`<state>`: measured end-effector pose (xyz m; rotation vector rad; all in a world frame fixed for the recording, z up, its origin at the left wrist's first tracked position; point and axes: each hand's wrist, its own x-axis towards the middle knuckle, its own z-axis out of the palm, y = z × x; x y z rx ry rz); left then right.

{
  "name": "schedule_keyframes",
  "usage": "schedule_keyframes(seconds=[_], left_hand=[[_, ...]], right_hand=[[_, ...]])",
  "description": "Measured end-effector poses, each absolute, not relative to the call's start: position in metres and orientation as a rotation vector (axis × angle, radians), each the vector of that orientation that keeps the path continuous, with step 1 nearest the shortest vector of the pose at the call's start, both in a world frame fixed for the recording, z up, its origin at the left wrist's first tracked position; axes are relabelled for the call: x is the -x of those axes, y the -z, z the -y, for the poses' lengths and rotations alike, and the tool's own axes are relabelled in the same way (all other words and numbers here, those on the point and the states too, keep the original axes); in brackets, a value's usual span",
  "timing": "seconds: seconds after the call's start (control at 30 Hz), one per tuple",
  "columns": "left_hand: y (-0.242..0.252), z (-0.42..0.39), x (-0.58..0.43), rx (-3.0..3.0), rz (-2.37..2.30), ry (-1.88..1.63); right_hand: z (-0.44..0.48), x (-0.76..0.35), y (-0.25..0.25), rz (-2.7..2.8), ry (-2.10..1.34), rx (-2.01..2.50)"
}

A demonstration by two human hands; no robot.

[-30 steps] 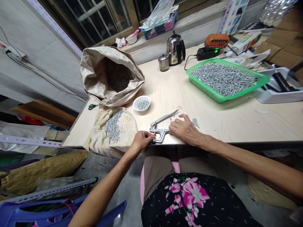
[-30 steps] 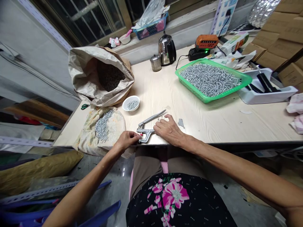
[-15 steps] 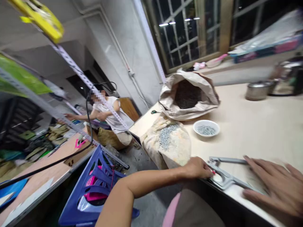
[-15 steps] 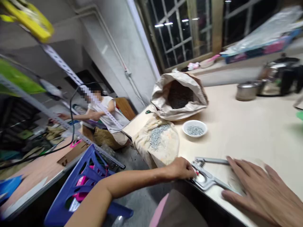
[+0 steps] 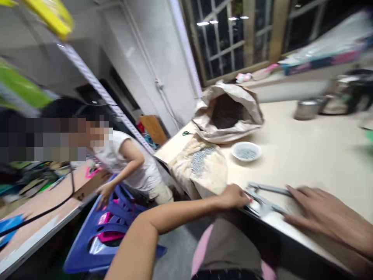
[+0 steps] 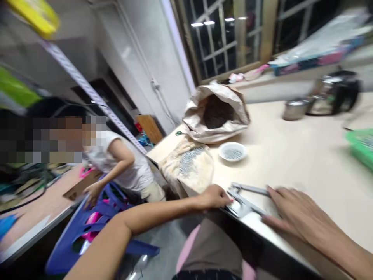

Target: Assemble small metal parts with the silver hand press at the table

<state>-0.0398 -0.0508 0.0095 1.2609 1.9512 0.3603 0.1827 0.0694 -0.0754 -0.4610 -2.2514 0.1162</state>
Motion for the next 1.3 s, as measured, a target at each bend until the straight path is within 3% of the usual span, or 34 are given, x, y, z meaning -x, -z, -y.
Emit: schedule_keyframes(seconds=[0.23,0.33,0.43,0.57,0.83,1.3], left_hand=[[-0.012,0.042,0.05,-1.48,-2.015,-0.309],[-0.013,0.04,0.051,-1.782,-2.023,-0.479],[-0.013,0.032,0.042,-2.144,-1.8,-0.555],[-0.009,0.012,0.023,-2.468,-1.434,-0.29],[-0.022,-0.015,0.002,-2.554,-1.407,0.151],[-0.02,-0.02,0.003,-2.506,-1.336,0.083]], right_hand=[[-0.052,-0.191,0.014,2.743,-0.294,0.839],[-0.042,-0.187,0.002,2.779,-0.41,0.933],[-0.034,-0.186,0.001,2.776,-0.43,0.934],[-0.033,-0.187,0.008,2.737,-0.401,0.961],[-0.026,-0.191,-0.009,2.777,-0.418,1.132],[-0.01,-0.176,0.0,2.749,-0.285,1.225]])
